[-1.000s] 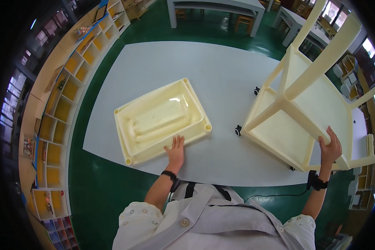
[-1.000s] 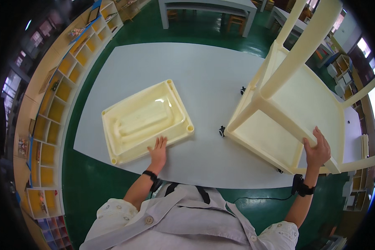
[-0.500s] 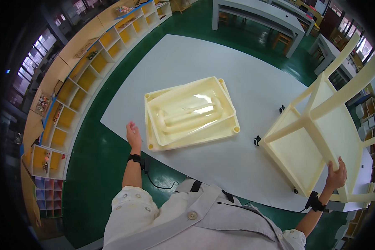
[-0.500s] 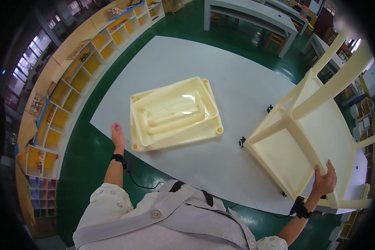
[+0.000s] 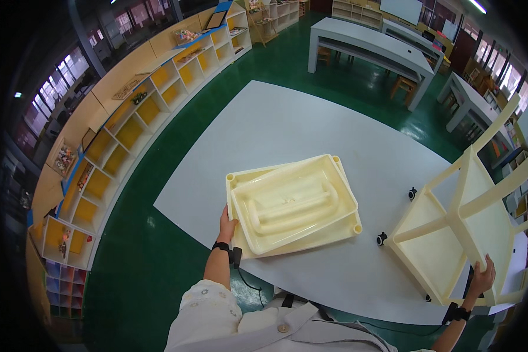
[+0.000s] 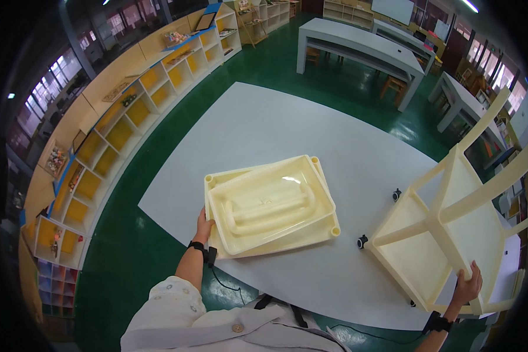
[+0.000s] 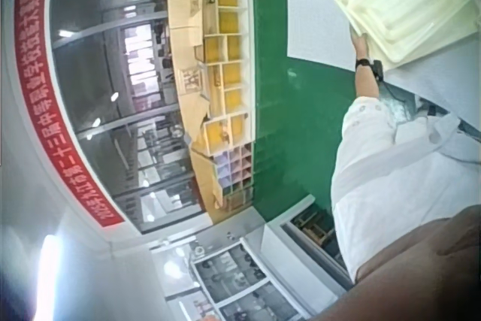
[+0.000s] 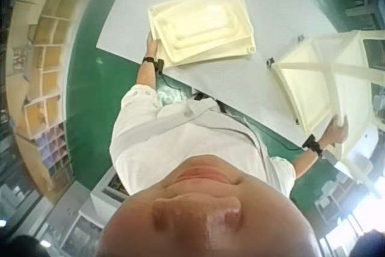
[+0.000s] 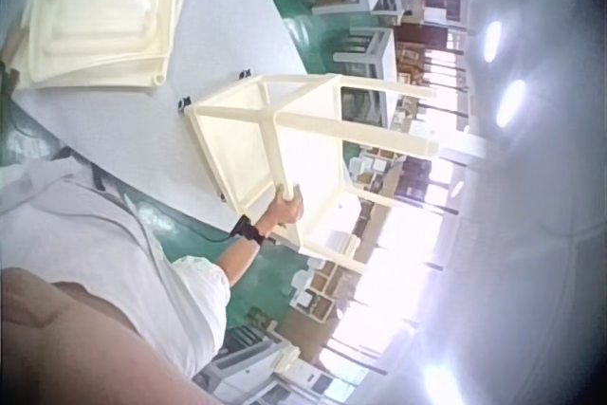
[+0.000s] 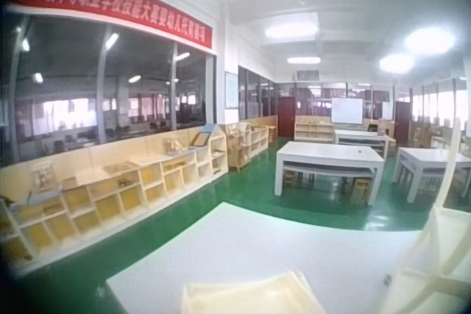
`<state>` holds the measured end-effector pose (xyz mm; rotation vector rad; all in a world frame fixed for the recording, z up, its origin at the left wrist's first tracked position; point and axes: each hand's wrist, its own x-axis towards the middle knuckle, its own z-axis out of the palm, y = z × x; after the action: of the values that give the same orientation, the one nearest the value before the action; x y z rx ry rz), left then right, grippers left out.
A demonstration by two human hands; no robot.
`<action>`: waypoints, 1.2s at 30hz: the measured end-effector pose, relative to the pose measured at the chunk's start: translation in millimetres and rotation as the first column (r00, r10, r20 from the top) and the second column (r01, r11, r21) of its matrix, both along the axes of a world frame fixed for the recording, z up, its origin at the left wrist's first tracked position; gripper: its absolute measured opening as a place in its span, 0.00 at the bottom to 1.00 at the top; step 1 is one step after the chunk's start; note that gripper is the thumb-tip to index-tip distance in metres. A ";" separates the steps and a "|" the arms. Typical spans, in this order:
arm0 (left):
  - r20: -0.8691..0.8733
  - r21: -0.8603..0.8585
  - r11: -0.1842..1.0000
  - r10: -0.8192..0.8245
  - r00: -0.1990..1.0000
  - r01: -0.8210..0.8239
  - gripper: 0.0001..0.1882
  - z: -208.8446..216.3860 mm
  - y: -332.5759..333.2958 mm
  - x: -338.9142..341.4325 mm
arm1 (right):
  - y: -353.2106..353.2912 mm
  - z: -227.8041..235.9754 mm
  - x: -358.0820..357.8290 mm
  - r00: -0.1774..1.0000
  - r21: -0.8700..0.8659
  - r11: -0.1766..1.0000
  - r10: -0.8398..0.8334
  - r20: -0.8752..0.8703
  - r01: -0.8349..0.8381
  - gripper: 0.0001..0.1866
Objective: The person picks up a plastic cart, walks across the room, and places it on a table. They then remove the top tray, lift the cart frame, and place the tray back onto the frame. The person repeats this process with a second cart, removing and replacing its tray.
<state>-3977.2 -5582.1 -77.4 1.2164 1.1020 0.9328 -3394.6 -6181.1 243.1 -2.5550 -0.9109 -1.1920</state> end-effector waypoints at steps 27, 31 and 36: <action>-0.470 0.238 0.967 0.033 0.882 0.091 0.38 39.9 -217.7 39.2 | 41.6 21.3 -32.8 0.988 -0.022 1.000 -0.016 0.155 0.020 0.18; -0.628 0.560 0.763 0.136 0.766 0.323 0.33 114.5 -186.9 2.8 | 40.7 21.5 -33.6 0.985 -0.009 1.000 -0.011 0.175 0.012 0.18; -0.856 0.484 0.465 0.075 0.511 0.741 0.28 163.3 -160.7 45.2 | 43.5 28.2 -34.6 0.986 -0.006 1.000 0.013 0.167 -0.012 0.18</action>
<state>-3932.0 -5742.8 85.9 2.8220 0.9035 0.4552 -3429.3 -6137.6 271.4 -2.4777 -0.9634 -1.4200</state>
